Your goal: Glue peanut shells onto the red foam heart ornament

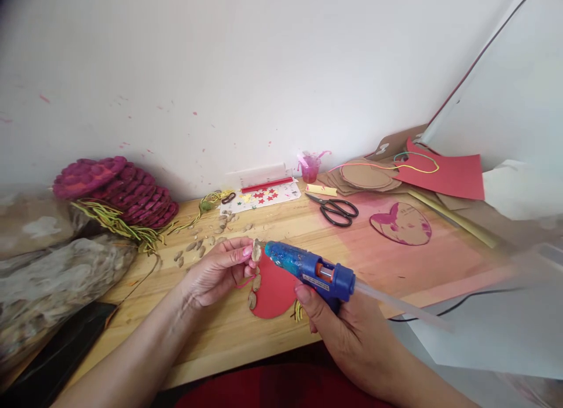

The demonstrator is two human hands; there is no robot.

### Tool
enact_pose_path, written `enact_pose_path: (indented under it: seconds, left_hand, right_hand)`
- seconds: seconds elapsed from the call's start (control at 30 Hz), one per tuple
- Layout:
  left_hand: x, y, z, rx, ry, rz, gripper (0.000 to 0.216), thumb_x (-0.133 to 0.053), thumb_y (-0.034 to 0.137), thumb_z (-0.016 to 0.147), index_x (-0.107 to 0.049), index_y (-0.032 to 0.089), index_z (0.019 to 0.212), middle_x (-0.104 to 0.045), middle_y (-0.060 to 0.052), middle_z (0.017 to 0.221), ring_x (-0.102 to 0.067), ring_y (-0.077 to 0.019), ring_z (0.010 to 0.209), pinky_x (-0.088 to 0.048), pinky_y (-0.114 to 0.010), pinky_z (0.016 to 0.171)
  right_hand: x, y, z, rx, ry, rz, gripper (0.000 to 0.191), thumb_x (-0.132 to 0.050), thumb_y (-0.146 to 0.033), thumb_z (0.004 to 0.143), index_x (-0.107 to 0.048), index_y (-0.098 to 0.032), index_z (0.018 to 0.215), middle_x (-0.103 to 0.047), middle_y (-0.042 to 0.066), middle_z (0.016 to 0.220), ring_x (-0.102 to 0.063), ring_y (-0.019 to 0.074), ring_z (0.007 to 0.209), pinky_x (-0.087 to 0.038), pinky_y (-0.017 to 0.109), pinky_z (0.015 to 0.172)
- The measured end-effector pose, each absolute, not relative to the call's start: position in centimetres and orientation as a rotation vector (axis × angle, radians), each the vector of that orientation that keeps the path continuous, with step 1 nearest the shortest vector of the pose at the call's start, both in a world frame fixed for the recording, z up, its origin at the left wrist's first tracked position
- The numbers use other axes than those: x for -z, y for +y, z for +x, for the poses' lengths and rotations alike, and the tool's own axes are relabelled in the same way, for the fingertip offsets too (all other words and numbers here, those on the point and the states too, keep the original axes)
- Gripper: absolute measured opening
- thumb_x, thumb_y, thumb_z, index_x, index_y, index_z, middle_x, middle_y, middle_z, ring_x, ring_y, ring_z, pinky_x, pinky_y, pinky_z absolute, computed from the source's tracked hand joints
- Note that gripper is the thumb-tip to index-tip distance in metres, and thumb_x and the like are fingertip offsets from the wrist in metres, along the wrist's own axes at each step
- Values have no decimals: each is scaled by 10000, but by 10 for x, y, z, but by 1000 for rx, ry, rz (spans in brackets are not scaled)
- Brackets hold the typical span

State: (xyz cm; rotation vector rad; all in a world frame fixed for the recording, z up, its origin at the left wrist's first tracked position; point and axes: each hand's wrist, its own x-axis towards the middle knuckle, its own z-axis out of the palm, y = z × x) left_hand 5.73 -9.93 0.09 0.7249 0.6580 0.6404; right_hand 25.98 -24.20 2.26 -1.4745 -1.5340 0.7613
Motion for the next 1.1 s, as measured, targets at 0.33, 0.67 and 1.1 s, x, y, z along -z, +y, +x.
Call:
enact_pose_path:
  seconds: [0.33, 0.67, 1.1]
  left_hand:
    - [-3, -101, 58, -640, 674, 712, 320, -943, 208, 581, -743, 100, 807, -694, -32, 656, -616, -73, 537, -532, -139, 510]
    - [-1, -99, 57, -646, 672, 698, 317, -946, 207, 577, -751, 110, 807, -692, -28, 631, -626, -75, 538, -536, -140, 518]
    - [-2, -99, 58, -649, 681, 702, 317, -944, 206, 577, -747, 115, 807, -692, -27, 630, -623, -79, 534, -527, -145, 513]
  right_hand:
    - [-33, -240, 257, -643, -1584, -1541, 378, -430, -441, 1005, -543, -255, 697, -546, -32, 606, -509, 139, 515, -426, 288, 492]
    - [-26, -241, 259, -686, -1593, -1526, 311, -417, -443, 1012, -566, -253, 816, -546, -41, 614, -494, 142, 518, -422, 291, 497]
    - [-25, -241, 257, -715, -1562, -1537, 388, -439, -451, 1004, -543, -241, 695, -546, -30, 626, -508, 132, 538, -416, 279, 514]
